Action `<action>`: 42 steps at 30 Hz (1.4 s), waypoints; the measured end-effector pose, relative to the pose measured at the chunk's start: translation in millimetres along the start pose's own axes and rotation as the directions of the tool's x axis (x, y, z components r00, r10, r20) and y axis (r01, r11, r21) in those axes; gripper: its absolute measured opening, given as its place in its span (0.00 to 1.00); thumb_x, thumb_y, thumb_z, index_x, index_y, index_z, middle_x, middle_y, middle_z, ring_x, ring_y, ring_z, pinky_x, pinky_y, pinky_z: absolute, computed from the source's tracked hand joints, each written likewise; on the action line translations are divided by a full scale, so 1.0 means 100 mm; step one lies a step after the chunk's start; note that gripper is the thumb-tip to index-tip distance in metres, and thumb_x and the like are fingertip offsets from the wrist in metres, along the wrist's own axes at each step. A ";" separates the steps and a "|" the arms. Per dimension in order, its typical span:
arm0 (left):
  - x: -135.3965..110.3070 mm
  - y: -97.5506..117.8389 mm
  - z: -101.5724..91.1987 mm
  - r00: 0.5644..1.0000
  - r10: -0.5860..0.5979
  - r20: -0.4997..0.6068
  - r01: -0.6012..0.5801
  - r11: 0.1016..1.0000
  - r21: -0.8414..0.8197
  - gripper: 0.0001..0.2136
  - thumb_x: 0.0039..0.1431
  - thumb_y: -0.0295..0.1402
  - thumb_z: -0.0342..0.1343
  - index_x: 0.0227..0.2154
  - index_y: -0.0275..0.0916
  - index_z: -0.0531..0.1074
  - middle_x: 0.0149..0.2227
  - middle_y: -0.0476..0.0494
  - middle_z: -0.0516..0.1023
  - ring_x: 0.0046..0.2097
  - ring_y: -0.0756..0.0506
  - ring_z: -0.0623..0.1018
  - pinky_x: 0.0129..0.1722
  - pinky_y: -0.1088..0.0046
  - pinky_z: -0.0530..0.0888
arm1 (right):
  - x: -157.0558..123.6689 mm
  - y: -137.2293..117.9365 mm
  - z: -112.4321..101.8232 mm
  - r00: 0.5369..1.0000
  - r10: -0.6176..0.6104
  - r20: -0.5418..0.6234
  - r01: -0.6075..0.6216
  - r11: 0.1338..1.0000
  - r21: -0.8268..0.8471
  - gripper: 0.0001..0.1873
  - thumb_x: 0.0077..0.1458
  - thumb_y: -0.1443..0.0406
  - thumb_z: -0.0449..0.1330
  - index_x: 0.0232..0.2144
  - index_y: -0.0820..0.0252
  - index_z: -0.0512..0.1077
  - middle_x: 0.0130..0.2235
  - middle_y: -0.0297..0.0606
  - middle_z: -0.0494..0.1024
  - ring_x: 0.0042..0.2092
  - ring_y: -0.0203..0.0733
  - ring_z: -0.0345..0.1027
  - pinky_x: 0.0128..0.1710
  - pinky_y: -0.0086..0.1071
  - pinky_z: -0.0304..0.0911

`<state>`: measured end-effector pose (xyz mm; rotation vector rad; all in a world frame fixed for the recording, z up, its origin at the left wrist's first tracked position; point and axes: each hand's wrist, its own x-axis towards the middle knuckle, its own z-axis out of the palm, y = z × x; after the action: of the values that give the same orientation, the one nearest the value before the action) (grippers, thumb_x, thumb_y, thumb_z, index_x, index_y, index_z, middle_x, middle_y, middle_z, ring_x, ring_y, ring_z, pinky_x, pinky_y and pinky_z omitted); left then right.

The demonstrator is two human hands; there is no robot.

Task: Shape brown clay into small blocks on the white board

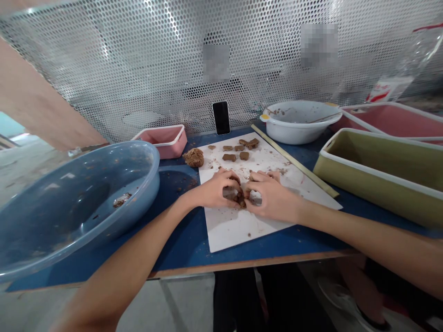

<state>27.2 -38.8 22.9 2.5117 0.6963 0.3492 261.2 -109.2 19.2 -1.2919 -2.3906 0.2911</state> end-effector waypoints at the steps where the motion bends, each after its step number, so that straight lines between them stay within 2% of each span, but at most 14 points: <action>1: 0.00 0.00 0.00 1.000 0.002 -0.001 -0.002 1.000 -0.002 0.17 0.53 0.47 0.77 0.40 0.44 0.83 0.52 0.41 0.77 0.58 0.36 0.73 0.66 0.53 0.65 | 0.00 0.00 0.00 1.000 -0.002 0.002 0.002 1.000 0.001 0.04 0.58 0.64 0.64 0.31 0.56 0.75 0.40 0.39 0.75 0.46 0.49 0.68 0.49 0.46 0.49; 4: -0.01 0.02 -0.01 1.000 -0.003 -0.002 0.003 1.000 -0.004 0.17 0.54 0.48 0.77 0.40 0.44 0.83 0.52 0.41 0.77 0.57 0.36 0.72 0.66 0.53 0.65 | -0.02 0.04 -0.01 1.000 -0.017 0.001 0.017 1.000 0.020 0.05 0.61 0.62 0.63 0.33 0.56 0.76 0.40 0.39 0.74 0.46 0.50 0.68 0.50 0.47 0.49; 8: -0.01 0.03 -0.02 1.000 0.004 0.002 -0.004 1.000 -0.004 0.18 0.54 0.48 0.77 0.41 0.44 0.83 0.53 0.41 0.77 0.57 0.36 0.72 0.65 0.53 0.65 | -0.05 0.13 -0.08 0.996 -0.067 -0.053 0.069 0.996 0.055 0.09 0.65 0.63 0.59 0.44 0.55 0.77 0.44 0.40 0.73 0.49 0.51 0.70 0.52 0.48 0.52; 10: -0.01 0.02 -0.02 1.000 0.001 0.003 -0.001 1.000 0.002 0.20 0.53 0.48 0.77 0.43 0.44 0.83 0.53 0.40 0.77 0.56 0.35 0.72 0.65 0.52 0.66 | -0.05 0.18 -0.12 0.987 -0.145 -0.076 0.149 0.987 0.056 0.10 0.67 0.63 0.59 0.48 0.53 0.79 0.45 0.41 0.72 0.50 0.51 0.69 0.51 0.47 0.53; 13: 0.00 0.01 -0.02 1.000 0.001 0.008 -0.001 1.000 0.002 0.21 0.53 0.51 0.76 0.43 0.44 0.83 0.54 0.40 0.78 0.56 0.35 0.72 0.65 0.51 0.66 | -0.04 0.22 -0.17 0.953 -0.292 -0.084 0.295 0.955 0.033 0.09 0.71 0.60 0.61 0.46 0.49 0.82 0.45 0.41 0.71 0.51 0.50 0.66 0.51 0.46 0.53; 16: 0.00 0.01 -0.02 1.000 0.013 0.012 -0.013 1.000 -0.011 0.20 0.54 0.52 0.75 0.42 0.44 0.83 0.55 0.39 0.78 0.56 0.34 0.72 0.65 0.50 0.66 | -0.03 0.22 -0.16 0.931 -0.362 -0.044 0.362 0.932 0.013 0.11 0.74 0.57 0.61 0.46 0.46 0.84 0.45 0.41 0.70 0.51 0.51 0.63 0.50 0.46 0.51; 20: -0.01 0.02 0.00 1.000 0.023 -0.010 -0.023 1.000 -0.012 0.21 0.54 0.51 0.76 0.43 0.44 0.84 0.56 0.39 0.77 0.58 0.34 0.72 0.65 0.50 0.66 | -0.02 0.20 -0.13 0.923 -0.383 0.015 0.384 0.923 -0.025 0.13 0.76 0.58 0.59 0.45 0.45 0.85 0.46 0.41 0.70 0.49 0.49 0.61 0.47 0.45 0.48; 33: 0.01 0.02 0.02 1.000 0.006 0.004 -0.006 1.000 -0.004 0.19 0.55 0.51 0.75 0.42 0.44 0.84 0.55 0.40 0.77 0.57 0.35 0.72 0.66 0.51 0.65 | 0.00 0.19 -0.13 0.926 -0.373 0.063 0.375 0.927 -0.010 0.17 0.77 0.60 0.55 0.44 0.47 0.85 0.45 0.42 0.70 0.48 0.49 0.59 0.47 0.44 0.49; 38: 0.00 0.02 0.02 1.000 0.006 -0.001 -0.006 1.000 -0.002 0.19 0.55 0.49 0.76 0.44 0.45 0.84 0.55 0.40 0.77 0.58 0.35 0.71 0.65 0.52 0.66 | -0.01 0.19 -0.13 0.926 -0.371 0.066 0.372 0.928 0.007 0.16 0.76 0.61 0.56 0.43 0.48 0.84 0.46 0.42 0.69 0.49 0.50 0.60 0.49 0.46 0.51; 42: -0.01 0.03 0.01 1.000 0.008 0.009 -0.008 1.000 -0.007 0.19 0.54 0.50 0.76 0.42 0.44 0.83 0.54 0.40 0.77 0.58 0.35 0.71 0.65 0.53 0.66 | -0.03 0.17 -0.19 0.948 -0.317 0.025 0.313 0.946 0.087 0.12 0.73 0.61 0.58 0.49 0.47 0.83 0.48 0.43 0.70 0.52 0.52 0.63 0.55 0.50 0.56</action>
<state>28.1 -41.4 23.5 2.5085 0.6811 0.3428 284.3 -102.8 29.1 -0.8561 -2.5410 0.3164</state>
